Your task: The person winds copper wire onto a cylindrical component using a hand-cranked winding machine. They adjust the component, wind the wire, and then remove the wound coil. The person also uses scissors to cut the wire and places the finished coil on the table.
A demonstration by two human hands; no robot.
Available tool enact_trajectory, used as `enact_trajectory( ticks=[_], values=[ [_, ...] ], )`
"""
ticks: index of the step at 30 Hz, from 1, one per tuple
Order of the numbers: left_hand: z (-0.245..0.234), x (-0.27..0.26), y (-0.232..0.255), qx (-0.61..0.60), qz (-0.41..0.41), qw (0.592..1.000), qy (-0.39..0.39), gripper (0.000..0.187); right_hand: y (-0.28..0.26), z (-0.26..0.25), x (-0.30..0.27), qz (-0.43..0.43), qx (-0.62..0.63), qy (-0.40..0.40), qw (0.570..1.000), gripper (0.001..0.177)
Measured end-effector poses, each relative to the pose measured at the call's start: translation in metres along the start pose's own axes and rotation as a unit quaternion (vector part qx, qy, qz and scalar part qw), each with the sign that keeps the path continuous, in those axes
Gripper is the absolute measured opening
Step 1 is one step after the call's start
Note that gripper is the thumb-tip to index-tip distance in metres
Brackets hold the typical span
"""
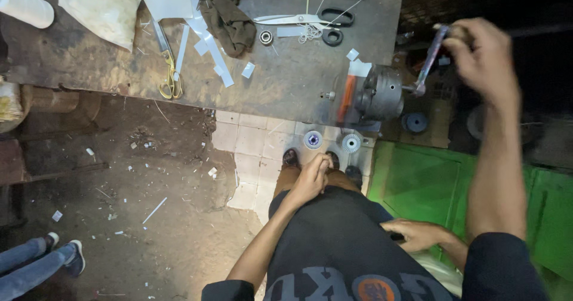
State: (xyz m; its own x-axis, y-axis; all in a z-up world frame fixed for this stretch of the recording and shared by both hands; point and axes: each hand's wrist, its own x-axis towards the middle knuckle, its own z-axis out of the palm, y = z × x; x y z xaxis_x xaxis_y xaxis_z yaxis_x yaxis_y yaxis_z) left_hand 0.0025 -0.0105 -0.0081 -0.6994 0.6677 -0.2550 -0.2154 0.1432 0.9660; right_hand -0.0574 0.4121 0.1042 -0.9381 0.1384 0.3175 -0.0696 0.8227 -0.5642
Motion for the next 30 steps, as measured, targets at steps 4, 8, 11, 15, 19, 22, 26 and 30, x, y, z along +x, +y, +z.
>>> enact_trajectory(
  ticks=[4,8,11,15,19,22,26,30],
  values=[
    [-0.001,-0.002,0.003,0.017,-0.003,1.0,-0.009,0.019,-0.051,-0.057,-0.023,0.025,-0.081,-0.07,0.994,0.024],
    [-0.001,0.001,0.004,0.008,-0.015,1.0,-0.013,0.019,-0.078,-0.079,-0.056,0.032,-0.045,-0.244,0.968,0.035],
    [-0.001,0.002,0.004,0.005,-0.021,1.0,-0.019,0.019,-0.077,-0.059,-0.08,0.009,0.019,-0.362,0.932,0.04],
    [-0.002,0.0,0.003,0.003,-0.026,1.0,-0.013,0.021,-0.049,-0.004,-0.109,0.104,0.058,-0.416,0.901,0.042],
    [-0.001,0.003,0.001,-0.006,-0.023,0.999,-0.021,0.021,0.004,0.049,-0.1,0.082,0.034,-0.359,0.929,0.043],
    [-0.002,0.005,-0.005,-0.005,-0.031,0.999,-0.018,0.022,0.036,0.072,-0.078,0.091,0.002,-0.278,0.956,0.039],
    [0.0,0.002,-0.012,-0.004,-0.025,1.0,-0.002,0.023,0.047,0.073,-0.039,0.098,0.026,-0.11,0.989,0.029],
    [-0.002,0.005,-0.012,-0.012,-0.002,1.0,-0.009,0.021,0.026,0.034,0.0,0.022,0.029,-0.013,0.999,0.022]
  ],
)
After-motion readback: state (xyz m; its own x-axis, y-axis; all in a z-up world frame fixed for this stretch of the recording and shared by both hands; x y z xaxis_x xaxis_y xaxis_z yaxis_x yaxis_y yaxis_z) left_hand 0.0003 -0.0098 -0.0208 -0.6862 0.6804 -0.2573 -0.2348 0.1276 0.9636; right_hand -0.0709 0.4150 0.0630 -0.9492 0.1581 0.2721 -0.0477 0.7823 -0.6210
